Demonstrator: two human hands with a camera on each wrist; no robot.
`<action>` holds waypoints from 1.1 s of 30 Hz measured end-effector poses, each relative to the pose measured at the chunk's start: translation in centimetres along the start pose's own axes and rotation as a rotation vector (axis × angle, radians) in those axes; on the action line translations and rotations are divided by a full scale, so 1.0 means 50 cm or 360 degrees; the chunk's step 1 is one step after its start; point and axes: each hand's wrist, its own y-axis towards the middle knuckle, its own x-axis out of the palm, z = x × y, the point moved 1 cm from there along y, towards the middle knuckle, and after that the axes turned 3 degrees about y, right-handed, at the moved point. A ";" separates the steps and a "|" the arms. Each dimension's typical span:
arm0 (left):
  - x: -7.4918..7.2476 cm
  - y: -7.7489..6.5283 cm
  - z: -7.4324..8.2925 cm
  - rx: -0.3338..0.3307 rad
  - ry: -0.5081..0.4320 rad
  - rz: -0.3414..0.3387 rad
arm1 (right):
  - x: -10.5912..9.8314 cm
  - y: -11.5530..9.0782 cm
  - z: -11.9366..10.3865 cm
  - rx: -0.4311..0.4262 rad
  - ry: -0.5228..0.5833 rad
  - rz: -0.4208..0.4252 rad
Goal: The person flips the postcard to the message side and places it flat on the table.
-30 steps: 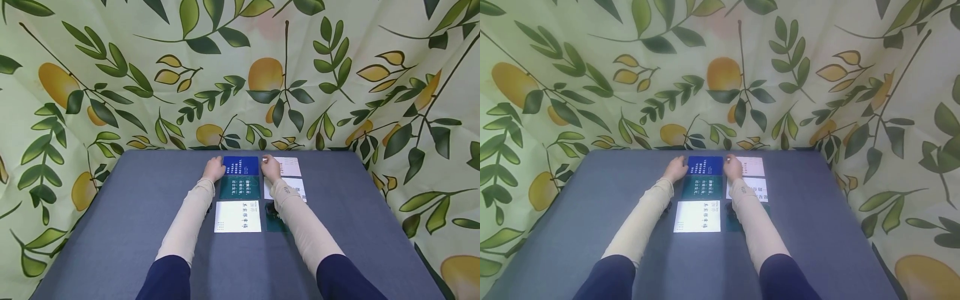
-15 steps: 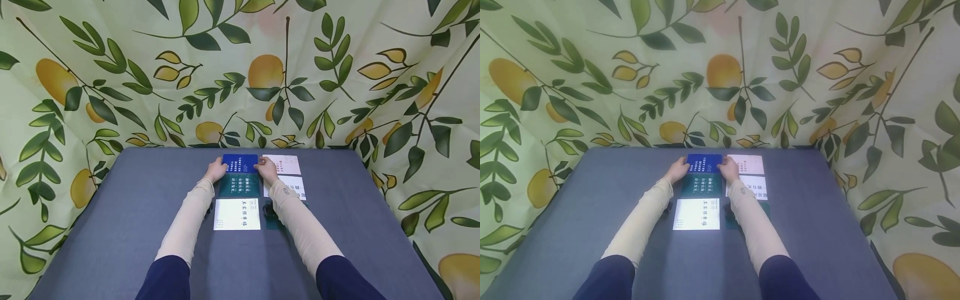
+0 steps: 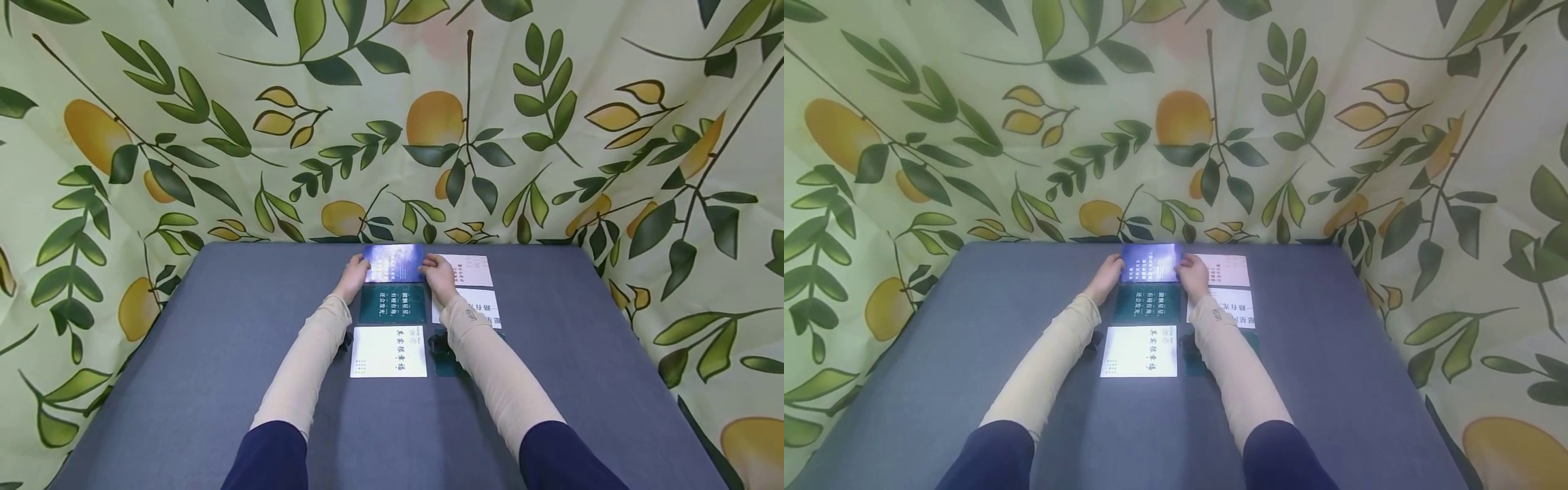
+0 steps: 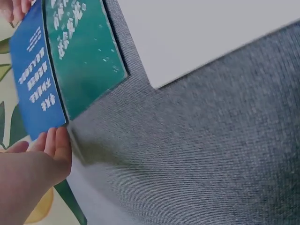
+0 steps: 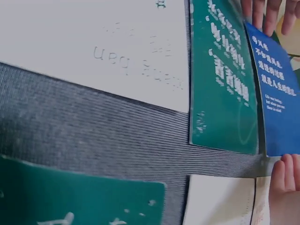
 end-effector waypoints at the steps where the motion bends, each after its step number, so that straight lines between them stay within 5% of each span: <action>1: -0.001 0.001 0.003 0.0015 -0.0017 0.0021 | -0.001 0.005 0.001 -0.0031 0.0014 0.0013; 2: -0.001 0.002 0.006 0.0031 -0.0032 0.0044 | -0.002 0.014 0.007 -0.0037 0.0007 0.0039; 6: -0.006 0.003 0.023 0.0070 -0.0087 0.0117 | 0.000 -0.054 -0.106 0.0052 -0.0127 0.0078; 10: -0.010 0.002 0.035 0.0093 -0.0110 0.0131 | -0.005 -0.073 -0.143 0.0027 -0.0136 0.0076; 18: -0.009 -0.008 0.035 0.0265 -0.0079 0.0151 | -0.014 -0.081 -0.135 -0.0059 -0.0055 0.0081; 27: -0.003 -0.010 0.015 0.0253 -0.0178 0.0161 | -0.006 -0.088 -0.119 0.0048 -0.0009 0.0105; 33: 0.000 -0.008 -0.007 0.0248 -0.0088 0.0236 | 0.000 -0.091 -0.109 0.0102 0.0027 0.0086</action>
